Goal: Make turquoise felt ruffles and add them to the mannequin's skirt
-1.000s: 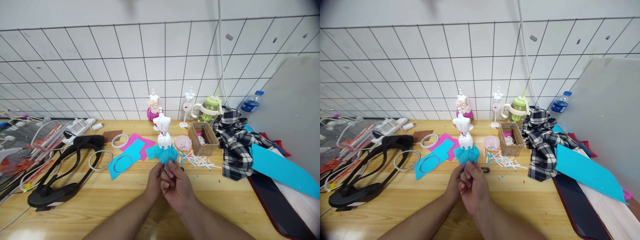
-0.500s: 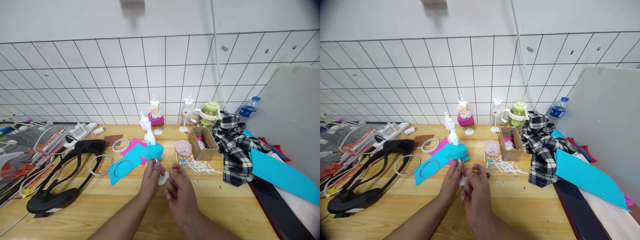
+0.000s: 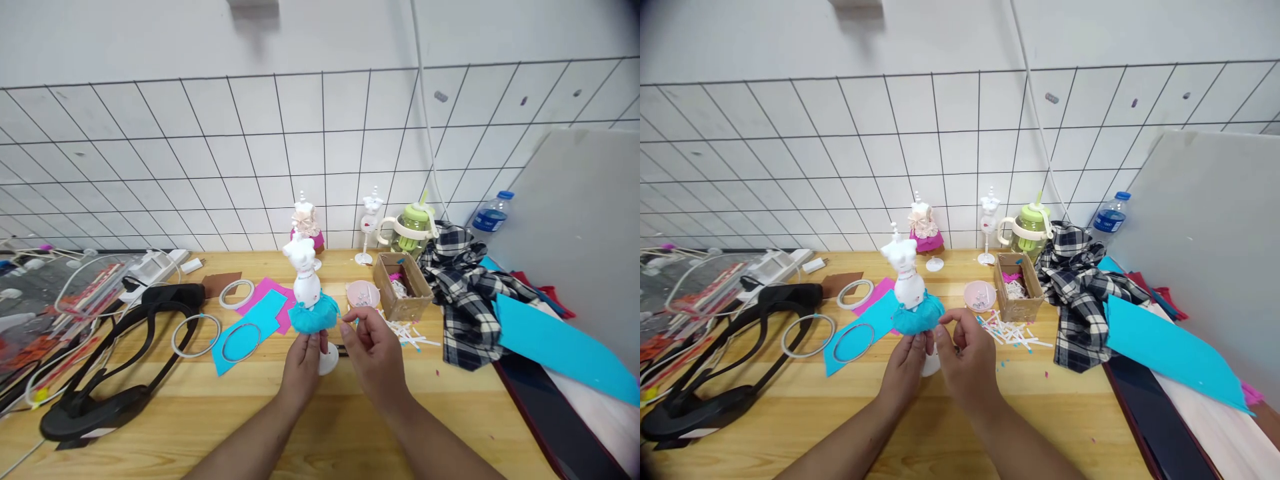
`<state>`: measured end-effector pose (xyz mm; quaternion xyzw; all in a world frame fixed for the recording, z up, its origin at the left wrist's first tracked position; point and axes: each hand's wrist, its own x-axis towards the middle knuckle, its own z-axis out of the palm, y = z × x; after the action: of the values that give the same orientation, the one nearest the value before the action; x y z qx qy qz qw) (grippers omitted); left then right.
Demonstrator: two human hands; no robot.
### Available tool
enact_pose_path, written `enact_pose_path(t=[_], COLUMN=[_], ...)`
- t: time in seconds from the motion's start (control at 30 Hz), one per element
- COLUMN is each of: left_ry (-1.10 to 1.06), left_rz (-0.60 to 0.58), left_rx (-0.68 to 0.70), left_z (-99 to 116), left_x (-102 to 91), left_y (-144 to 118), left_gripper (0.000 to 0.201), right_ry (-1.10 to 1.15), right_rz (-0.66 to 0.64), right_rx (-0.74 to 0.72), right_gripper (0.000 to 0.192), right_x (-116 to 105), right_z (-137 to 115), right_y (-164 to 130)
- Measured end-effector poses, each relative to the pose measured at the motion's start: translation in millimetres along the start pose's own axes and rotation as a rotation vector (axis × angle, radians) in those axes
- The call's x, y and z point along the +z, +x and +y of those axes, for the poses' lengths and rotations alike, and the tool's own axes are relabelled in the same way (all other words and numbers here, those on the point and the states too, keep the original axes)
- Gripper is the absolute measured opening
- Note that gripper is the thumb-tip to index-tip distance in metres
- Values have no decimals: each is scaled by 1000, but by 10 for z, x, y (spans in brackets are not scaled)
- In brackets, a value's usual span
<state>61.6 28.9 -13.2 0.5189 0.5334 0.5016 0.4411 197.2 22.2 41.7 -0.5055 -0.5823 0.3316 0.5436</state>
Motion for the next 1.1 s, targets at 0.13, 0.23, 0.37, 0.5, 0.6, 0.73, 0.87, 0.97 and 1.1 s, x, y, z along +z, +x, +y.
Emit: enact_pose_path(t=[0.13,0.23,0.37,0.5,0.6,0.73,0.87,0.97,1.1], left_ry=[-17,-51,-57,-25,55,203,371,460,504], left_rz=[20,12,16,43,57,19,44,8,-48], left_rx=[36,6,-39,2,76,146,348,320,300], left_z=[-6,-52,-97,-71,-3,140,206,127,-88], left_x=[-4,-10,-13,-25,-64,-143,-161,-90,83], left_y=[33,40,18,8,42,166,395,611,879], left_gripper=[44,43,41,37,35,35,31,33,30], right_ry=[-20,-163,-196,-92,-38,-36,-161,-315,-549], right_rz=[-3,-103,-193,-184,-103,-31,-2,-32,-328], right_rx=[-98,-271,-302,-244,-195,3,5,-93,-242], right_gripper=[21,28,34,28,26,25,24,25,29], right_x=[-6,6,63,78,10,-189,-374,-387,-252], right_z=[10,-8,5,4,-17,72,353,558,691], right_y=[-17,-56,-91,-90,-54,-43,-171,-272,-303])
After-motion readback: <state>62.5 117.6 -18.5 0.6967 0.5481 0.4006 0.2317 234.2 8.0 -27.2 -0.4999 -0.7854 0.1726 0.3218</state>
